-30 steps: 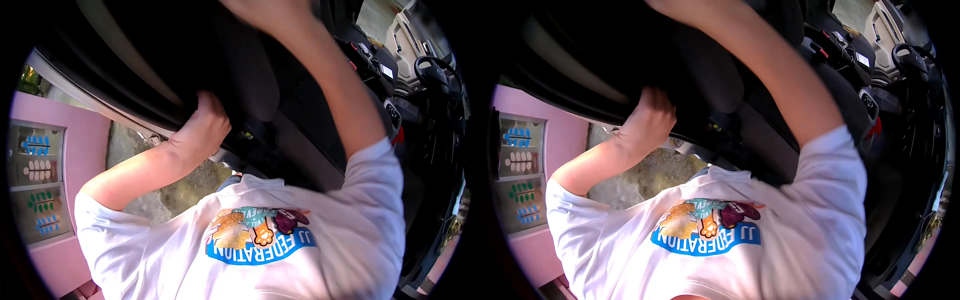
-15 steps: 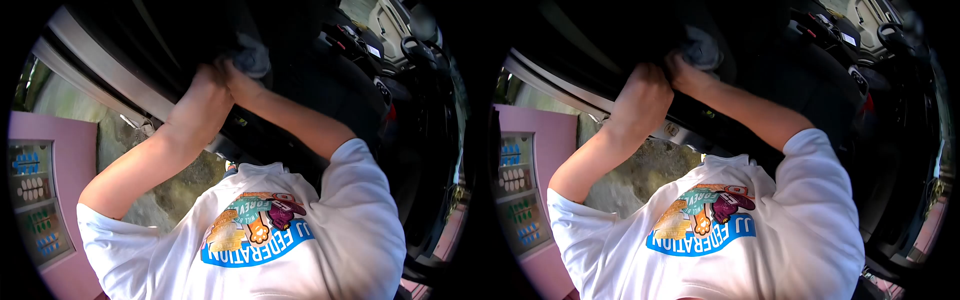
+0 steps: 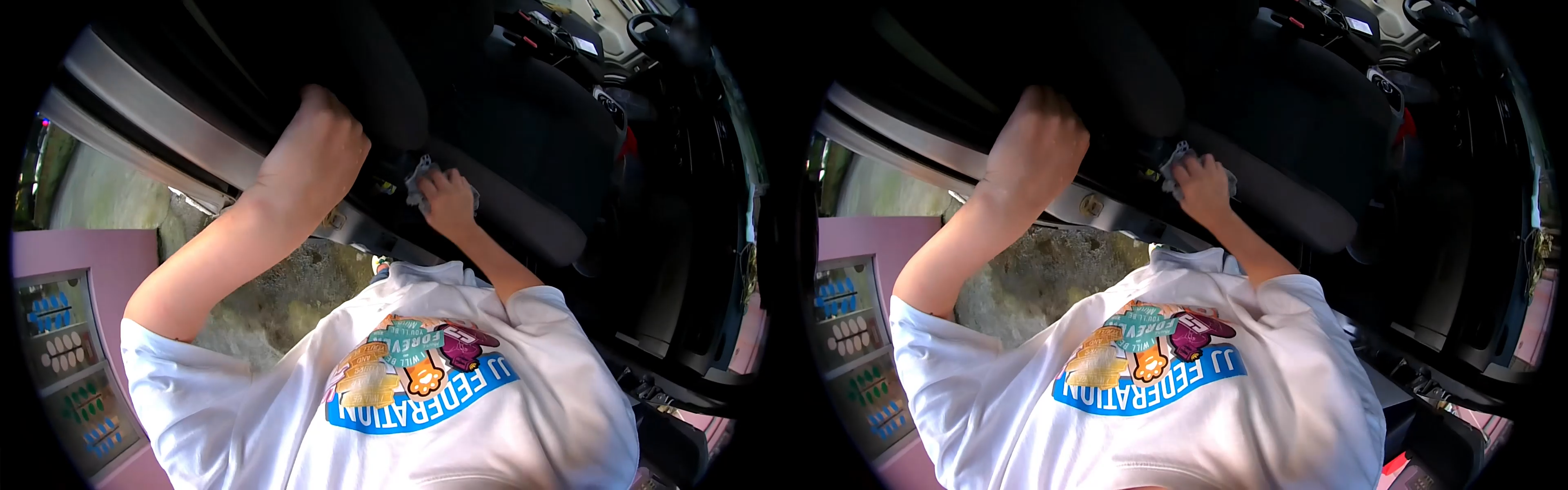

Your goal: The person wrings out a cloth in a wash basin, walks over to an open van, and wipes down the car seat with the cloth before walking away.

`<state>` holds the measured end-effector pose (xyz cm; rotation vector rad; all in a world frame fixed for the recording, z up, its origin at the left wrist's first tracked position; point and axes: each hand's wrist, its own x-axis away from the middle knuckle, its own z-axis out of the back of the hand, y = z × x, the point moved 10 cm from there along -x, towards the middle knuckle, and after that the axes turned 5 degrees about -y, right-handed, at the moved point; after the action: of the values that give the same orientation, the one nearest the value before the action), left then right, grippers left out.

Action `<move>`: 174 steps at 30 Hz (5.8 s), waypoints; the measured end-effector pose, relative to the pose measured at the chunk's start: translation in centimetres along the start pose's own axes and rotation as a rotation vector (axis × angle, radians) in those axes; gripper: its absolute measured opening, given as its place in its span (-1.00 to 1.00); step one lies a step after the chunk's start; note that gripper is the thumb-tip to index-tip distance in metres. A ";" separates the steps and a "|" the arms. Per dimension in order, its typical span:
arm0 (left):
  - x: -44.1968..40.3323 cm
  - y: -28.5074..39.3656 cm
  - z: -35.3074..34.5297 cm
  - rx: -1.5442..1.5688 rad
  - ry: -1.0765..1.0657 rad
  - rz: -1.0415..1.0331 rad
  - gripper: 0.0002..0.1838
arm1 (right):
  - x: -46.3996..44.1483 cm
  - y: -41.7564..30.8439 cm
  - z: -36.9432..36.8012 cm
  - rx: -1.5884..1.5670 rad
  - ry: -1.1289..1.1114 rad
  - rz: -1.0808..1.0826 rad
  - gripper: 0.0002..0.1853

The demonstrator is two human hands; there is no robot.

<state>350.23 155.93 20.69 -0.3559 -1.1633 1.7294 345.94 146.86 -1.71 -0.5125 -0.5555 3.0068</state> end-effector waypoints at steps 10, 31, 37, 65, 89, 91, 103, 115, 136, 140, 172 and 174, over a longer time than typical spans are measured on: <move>-0.3 0.0 -0.1 -0.021 0.093 0.030 -0.86 | -1.0 -8.7 -6.6 0.410 0.134 0.551 -0.68; -0.4 -0.5 0.4 0.052 0.201 0.047 -0.81 | 9.3 2.7 5.3 0.004 -0.153 -0.320 -0.48; -0.3 -1.0 2.6 0.137 0.431 0.061 -0.86 | 6.9 15.2 7.8 0.096 0.092 -0.695 -0.45; -0.2 -2.5 4.8 0.316 0.492 0.124 -0.68 | -5.6 18.5 1.2 0.076 -0.105 -0.421 -0.50; -36.8 19.9 -10.0 1.228 0.378 0.540 -0.85 | 5.6 38.1 11.4 -1.385 0.617 -0.895 -0.65; -36.8 19.7 -9.8 1.239 0.416 0.556 -0.86 | 5.6 37.0 12.4 -1.902 0.776 -0.922 -0.59; -36.6 19.7 -10.2 1.288 0.422 0.554 -0.86 | 17.0 42.0 20.7 -0.743 0.822 -1.019 -0.40; -36.8 20.1 -11.0 1.273 0.431 0.549 -0.84 | 11.8 31.8 14.6 0.157 0.066 -0.924 -0.12; -37.1 20.8 -10.8 1.244 0.428 0.551 -0.86 | 5.1 39.6 13.6 0.498 0.263 -0.966 -0.51; -36.7 20.5 -10.5 1.240 0.487 0.528 -0.85 | 4.1 24.8 6.8 0.274 0.044 -0.574 -0.18; -37.6 21.0 -9.7 1.277 0.385 0.489 -0.89 | -7.6 55.9 17.7 0.406 0.155 -0.886 -0.60; -37.6 20.9 -9.8 1.271 0.379 0.503 -0.89 | -2.3 57.8 19.1 0.246 0.164 -1.016 -0.46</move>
<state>363.05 128.36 -11.34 -0.1513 0.4387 2.3223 342.97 86.04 -4.59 -0.3100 -0.2856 2.0012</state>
